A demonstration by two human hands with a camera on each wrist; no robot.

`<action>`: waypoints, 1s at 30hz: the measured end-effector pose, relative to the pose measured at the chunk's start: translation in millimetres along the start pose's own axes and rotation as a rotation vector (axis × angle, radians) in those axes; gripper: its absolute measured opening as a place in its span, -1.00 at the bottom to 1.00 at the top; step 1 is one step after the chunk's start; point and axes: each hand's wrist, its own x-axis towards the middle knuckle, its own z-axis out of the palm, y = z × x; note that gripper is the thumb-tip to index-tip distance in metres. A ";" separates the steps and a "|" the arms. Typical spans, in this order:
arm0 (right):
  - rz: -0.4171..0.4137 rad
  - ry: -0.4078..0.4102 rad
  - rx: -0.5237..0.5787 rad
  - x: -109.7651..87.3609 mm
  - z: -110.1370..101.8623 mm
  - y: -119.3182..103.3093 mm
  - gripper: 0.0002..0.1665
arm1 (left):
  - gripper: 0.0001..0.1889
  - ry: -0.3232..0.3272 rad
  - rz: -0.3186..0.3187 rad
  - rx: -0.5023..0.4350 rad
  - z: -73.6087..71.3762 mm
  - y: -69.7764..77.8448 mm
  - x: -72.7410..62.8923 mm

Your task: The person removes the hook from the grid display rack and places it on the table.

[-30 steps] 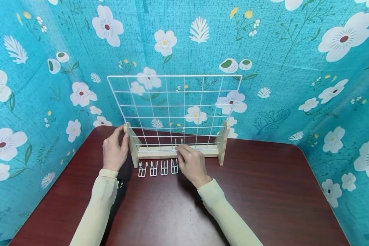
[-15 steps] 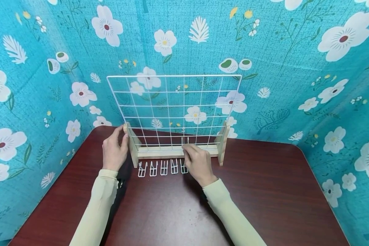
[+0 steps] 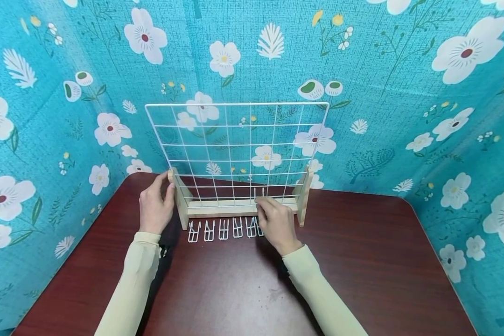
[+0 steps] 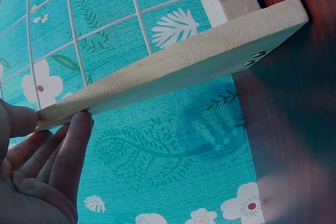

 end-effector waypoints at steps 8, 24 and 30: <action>-0.005 0.009 -0.007 -7.1 -4.5 10.4 -0.80 | -0.59 -0.003 0.011 -0.003 -0.3 0.3 0.1; 0.018 -0.001 -0.016 -13.3 -9.2 19.2 -0.78 | -0.58 -0.010 -0.008 -0.006 -0.6 0.4 -0.9; 0.042 -0.015 -0.030 -17.2 -11.5 25.0 -0.79 | -0.58 -0.017 -0.016 -0.006 -1.1 1.1 -0.5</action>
